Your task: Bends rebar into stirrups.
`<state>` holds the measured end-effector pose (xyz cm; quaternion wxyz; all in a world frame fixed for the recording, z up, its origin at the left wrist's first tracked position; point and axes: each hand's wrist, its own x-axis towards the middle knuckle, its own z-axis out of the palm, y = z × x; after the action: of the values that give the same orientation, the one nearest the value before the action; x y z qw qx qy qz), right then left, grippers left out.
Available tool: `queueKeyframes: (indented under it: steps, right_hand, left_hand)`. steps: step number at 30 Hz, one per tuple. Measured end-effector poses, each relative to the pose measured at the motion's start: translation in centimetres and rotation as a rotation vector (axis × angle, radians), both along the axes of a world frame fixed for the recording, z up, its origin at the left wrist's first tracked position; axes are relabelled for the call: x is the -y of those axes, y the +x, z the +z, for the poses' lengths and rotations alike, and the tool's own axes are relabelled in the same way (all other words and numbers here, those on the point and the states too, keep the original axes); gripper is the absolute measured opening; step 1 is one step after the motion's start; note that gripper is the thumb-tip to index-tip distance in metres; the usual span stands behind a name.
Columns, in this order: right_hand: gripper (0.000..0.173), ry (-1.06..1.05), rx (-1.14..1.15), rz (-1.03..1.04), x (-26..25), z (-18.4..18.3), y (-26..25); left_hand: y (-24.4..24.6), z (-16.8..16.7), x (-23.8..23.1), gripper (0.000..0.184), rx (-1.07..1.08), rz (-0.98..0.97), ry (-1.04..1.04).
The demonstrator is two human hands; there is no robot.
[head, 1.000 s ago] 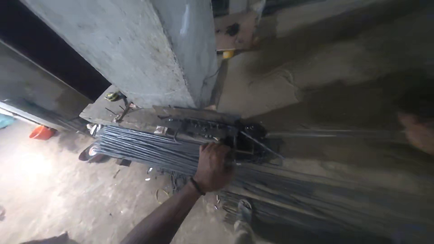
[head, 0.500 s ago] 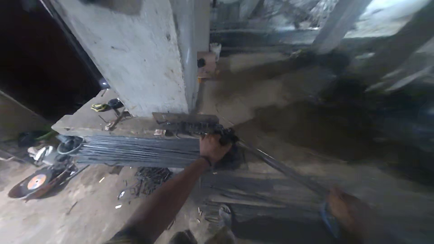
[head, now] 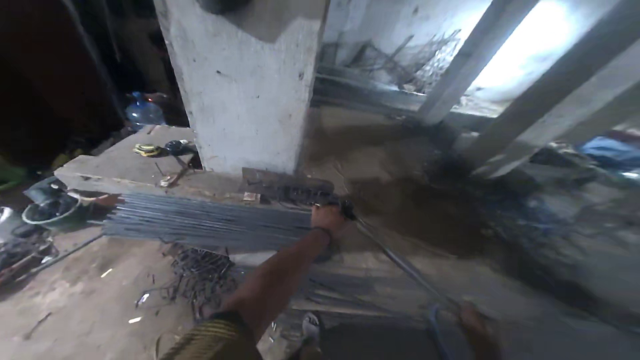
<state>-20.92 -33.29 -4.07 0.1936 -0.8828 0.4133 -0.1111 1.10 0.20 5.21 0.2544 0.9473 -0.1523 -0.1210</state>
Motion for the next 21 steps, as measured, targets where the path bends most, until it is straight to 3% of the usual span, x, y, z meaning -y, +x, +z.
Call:
queueKeyframes:
  steps: [3,6,10,13,15,16,18,19,20,21]
  right_hand:
    - [0.055,-0.015,-0.046,0.075,-2.7,1.8,-1.3]
    - [0.063,-0.285,0.045,0.187,-3.8,1.0,-3.5]
    - [0.044,0.189,0.01,0.003,-8.6,6.5,-2.7]
    - [0.042,0.1,-0.134,0.112,-4.8,3.5,-1.9]
    - [0.046,0.062,-0.023,0.13,-2.5,0.7,-1.8]
    - [0.046,0.02,-0.02,0.099,-3.3,0.8,-2.3]
    - [0.047,0.092,-0.332,-0.004,-7.5,5.5,-2.3]
    - [0.041,-0.147,-0.053,0.05,-7.6,3.4,-3.4]
    - [0.04,-0.141,-0.03,0.085,-7.9,3.9,-3.5]
    - [0.041,-0.031,-0.148,0.07,-8.8,6.4,-2.7]
  left_hand:
    - [0.3,0.2,-0.4,0.053,0.006,-0.011,-0.013]
    - [0.2,0.2,-0.7,0.053,-0.004,-0.043,0.003]
    - [0.3,0.5,-0.8,0.052,-0.007,-0.062,0.015]
    - [0.2,0.9,-0.9,0.052,-0.005,-0.065,0.028]
    - [0.3,1.1,-1.0,0.054,-0.006,-0.062,0.061]
    - [0.2,1.1,-1.0,0.055,-0.021,-0.064,0.072]
    - [0.5,1.2,-0.8,0.053,-0.02,-0.07,0.073]
    - [0.6,1.1,-0.7,0.053,-0.018,-0.072,0.068]
    - [0.6,0.8,-0.7,0.053,-0.022,-0.074,0.069]
    - [0.5,0.8,-0.8,0.054,-0.028,-0.073,0.07]
